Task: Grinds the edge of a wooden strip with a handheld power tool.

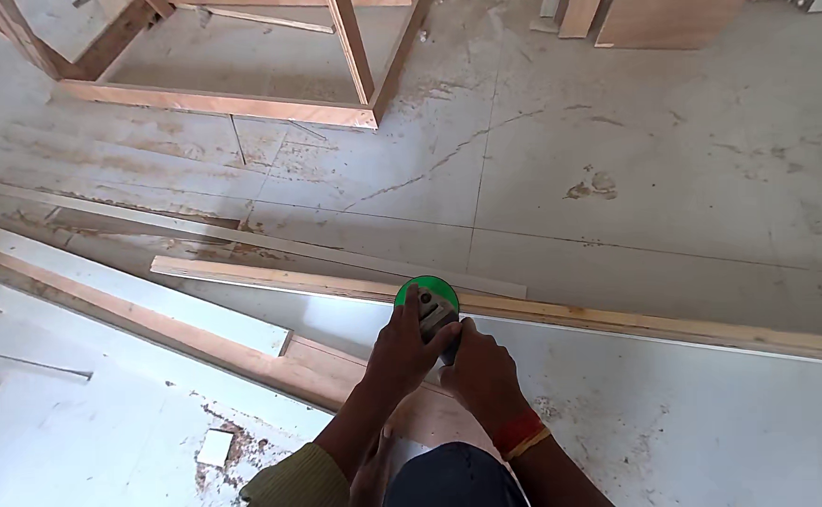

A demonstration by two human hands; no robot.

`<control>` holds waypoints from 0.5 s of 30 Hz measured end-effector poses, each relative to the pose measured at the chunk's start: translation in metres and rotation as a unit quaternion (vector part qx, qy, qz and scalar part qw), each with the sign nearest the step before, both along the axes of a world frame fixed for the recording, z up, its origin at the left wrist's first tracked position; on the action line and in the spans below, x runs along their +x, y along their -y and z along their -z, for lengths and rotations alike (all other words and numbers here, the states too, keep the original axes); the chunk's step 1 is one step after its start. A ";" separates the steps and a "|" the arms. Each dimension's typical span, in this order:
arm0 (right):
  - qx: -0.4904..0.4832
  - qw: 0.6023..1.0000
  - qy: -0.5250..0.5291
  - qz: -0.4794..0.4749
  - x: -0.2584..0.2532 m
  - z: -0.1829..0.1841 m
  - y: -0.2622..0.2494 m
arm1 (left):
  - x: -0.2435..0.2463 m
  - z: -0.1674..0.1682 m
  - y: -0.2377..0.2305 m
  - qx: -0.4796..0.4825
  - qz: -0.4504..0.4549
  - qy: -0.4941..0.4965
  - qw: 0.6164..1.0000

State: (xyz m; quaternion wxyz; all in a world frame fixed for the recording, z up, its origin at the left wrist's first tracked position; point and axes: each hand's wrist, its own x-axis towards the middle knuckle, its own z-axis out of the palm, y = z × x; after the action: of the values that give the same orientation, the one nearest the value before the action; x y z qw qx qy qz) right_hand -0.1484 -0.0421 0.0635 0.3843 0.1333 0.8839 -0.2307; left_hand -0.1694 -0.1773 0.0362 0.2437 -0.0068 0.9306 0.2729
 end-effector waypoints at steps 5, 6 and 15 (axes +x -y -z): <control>0.003 1.000 -0.001 0.029 0.009 0.000 -0.027 | 0.004 0.002 -0.028 0.009 0.018 -0.002 1.000; 0.004 0.999 -0.001 0.035 0.011 0.000 -0.033 | 0.004 0.003 -0.034 0.007 0.023 -0.002 1.000; 0.002 0.995 -0.009 0.103 0.034 -0.001 -0.085 | 0.014 0.004 -0.090 0.009 0.079 -0.012 0.997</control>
State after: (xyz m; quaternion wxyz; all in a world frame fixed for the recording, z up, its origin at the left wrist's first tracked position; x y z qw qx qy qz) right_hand -0.1141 0.0429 0.0650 0.3506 0.2225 0.8690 -0.2689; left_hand -0.1558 -0.0870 0.0322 0.2534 0.0725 0.9286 0.2612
